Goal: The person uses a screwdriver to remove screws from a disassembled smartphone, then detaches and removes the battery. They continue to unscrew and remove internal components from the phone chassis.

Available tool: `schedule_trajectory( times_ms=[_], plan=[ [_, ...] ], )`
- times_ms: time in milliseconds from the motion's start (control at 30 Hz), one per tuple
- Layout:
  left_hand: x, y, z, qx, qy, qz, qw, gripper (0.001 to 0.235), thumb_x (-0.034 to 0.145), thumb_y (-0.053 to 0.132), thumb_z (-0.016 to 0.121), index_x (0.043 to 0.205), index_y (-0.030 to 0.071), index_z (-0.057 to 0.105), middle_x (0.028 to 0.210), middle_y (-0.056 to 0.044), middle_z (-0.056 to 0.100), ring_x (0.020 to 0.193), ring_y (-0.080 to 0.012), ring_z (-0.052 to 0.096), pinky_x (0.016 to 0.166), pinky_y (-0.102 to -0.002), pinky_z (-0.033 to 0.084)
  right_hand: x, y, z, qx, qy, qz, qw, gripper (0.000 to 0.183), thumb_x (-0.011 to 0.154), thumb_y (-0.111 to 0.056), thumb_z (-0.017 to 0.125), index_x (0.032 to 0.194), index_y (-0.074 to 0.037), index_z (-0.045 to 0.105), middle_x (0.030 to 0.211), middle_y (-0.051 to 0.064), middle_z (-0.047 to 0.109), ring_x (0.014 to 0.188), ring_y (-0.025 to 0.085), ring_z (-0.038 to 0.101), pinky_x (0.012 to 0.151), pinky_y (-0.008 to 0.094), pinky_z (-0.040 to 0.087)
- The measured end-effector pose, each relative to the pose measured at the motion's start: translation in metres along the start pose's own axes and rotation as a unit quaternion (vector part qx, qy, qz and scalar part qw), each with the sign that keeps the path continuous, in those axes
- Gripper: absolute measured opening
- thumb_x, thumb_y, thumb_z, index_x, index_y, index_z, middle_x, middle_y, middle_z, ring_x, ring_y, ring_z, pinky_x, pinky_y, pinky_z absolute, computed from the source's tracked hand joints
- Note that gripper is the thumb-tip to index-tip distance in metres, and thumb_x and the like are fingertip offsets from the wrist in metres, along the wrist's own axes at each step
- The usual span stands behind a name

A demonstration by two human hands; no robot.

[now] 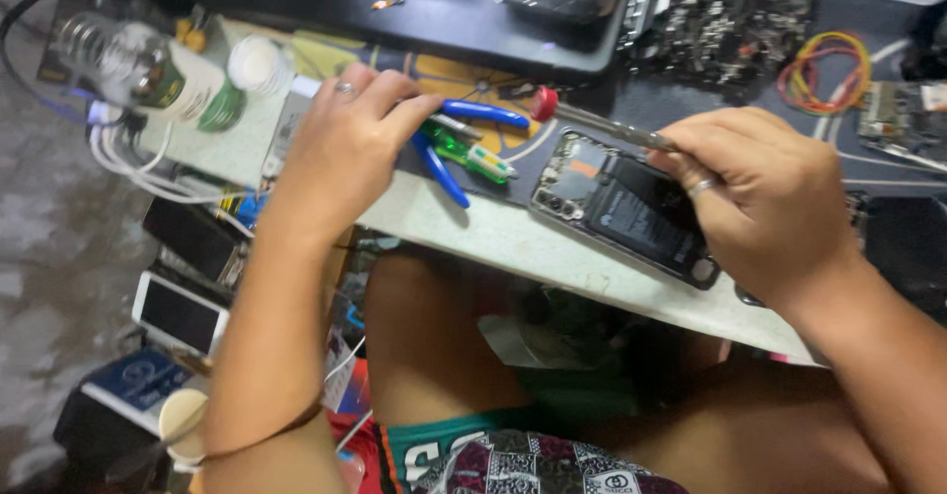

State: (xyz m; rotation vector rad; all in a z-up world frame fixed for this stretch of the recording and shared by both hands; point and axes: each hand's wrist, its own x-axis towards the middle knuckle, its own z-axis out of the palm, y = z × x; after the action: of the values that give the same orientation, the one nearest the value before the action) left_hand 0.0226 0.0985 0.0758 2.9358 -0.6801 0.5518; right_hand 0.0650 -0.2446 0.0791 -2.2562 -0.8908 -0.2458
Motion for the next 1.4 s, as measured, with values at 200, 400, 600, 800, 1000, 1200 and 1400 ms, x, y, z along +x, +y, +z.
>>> schedule_trajectory(
  times_ms=[200,400,600,800,1000,1200,1400],
  plan=[
    [0.021,-0.007,-0.015,0.031,-0.078,0.043,0.996,0.022,0.087,0.004,0.063,0.106,0.009,0.072,0.102,-0.005,0.063,0.103,-0.0286,0.060,0.090,-0.043,0.051,-0.004,0.012,0.007,0.153,-0.009,0.117,0.981,0.012,0.101,-0.003,0.068,0.110,0.001,0.074,0.097,0.011,0.077,0.085,0.017,0.075,0.076,0.029,0.057],
    [0.031,-0.012,-0.011,0.068,-0.122,0.092,0.986,0.014,0.083,0.004,0.064,0.096,0.007,0.067,0.097,-0.007,0.061,0.098,-0.0273,0.061,0.084,-0.041,0.051,-0.001,0.024,0.012,0.372,-0.035,0.263,0.890,0.021,0.104,-0.012,0.060,0.115,0.000,0.073,0.097,0.008,0.077,0.082,0.010,0.067,0.071,0.025,0.054],
    [0.042,-0.004,-0.019,0.105,-0.117,0.115,0.981,0.010,0.087,0.005,0.065,0.097,0.006,0.064,0.096,-0.009,0.060,0.096,-0.0272,0.061,0.083,-0.039,0.050,0.000,0.031,0.009,0.492,-0.036,0.270,0.827,0.025,0.106,-0.013,0.056,0.128,-0.004,0.062,0.099,0.011,0.075,0.075,0.010,0.065,0.070,0.025,0.055],
    [0.029,0.022,-0.035,-0.127,0.076,0.063,0.987,0.016,0.102,-0.006,0.061,0.115,0.001,0.053,0.111,-0.015,0.067,0.101,-0.0336,0.066,0.088,-0.043,0.054,0.001,0.036,0.010,0.564,-0.018,0.272,0.780,0.018,0.110,-0.007,0.050,0.127,-0.007,0.057,0.098,0.013,0.070,0.073,0.011,0.062,0.065,0.025,0.049],
    [-0.004,0.089,0.017,-0.565,0.331,-0.140,0.743,0.025,0.106,0.007,0.059,0.127,0.006,0.045,0.107,-0.017,0.070,0.083,-0.0197,0.070,0.072,-0.029,0.061,-0.005,0.040,0.014,0.565,-0.018,0.249,0.786,0.011,0.113,-0.001,0.049,0.120,-0.009,0.052,0.104,0.016,0.068,0.078,0.014,0.062,0.070,0.027,0.049],
    [-0.028,0.125,0.054,-0.551,0.302,-0.060,0.776,0.018,0.109,0.000,0.060,0.123,0.004,0.050,0.123,-0.025,0.066,0.099,-0.0303,0.072,0.090,-0.037,0.064,-0.009,0.048,0.020,0.551,-0.048,0.290,0.781,0.013,0.109,0.000,0.050,0.113,-0.012,0.048,0.096,0.015,0.064,0.072,0.015,0.058,0.065,0.028,0.046],
    [-0.038,0.117,0.059,-0.407,0.201,0.042,0.890,0.021,0.099,-0.008,0.066,0.110,0.002,0.052,0.135,-0.026,0.063,0.123,-0.0391,0.069,0.099,-0.042,0.061,-0.011,0.049,0.028,0.527,-0.060,0.293,0.795,0.015,0.110,-0.007,0.055,0.105,-0.012,0.043,0.097,0.011,0.064,0.078,0.017,0.064,0.071,0.031,0.054]
  ],
)
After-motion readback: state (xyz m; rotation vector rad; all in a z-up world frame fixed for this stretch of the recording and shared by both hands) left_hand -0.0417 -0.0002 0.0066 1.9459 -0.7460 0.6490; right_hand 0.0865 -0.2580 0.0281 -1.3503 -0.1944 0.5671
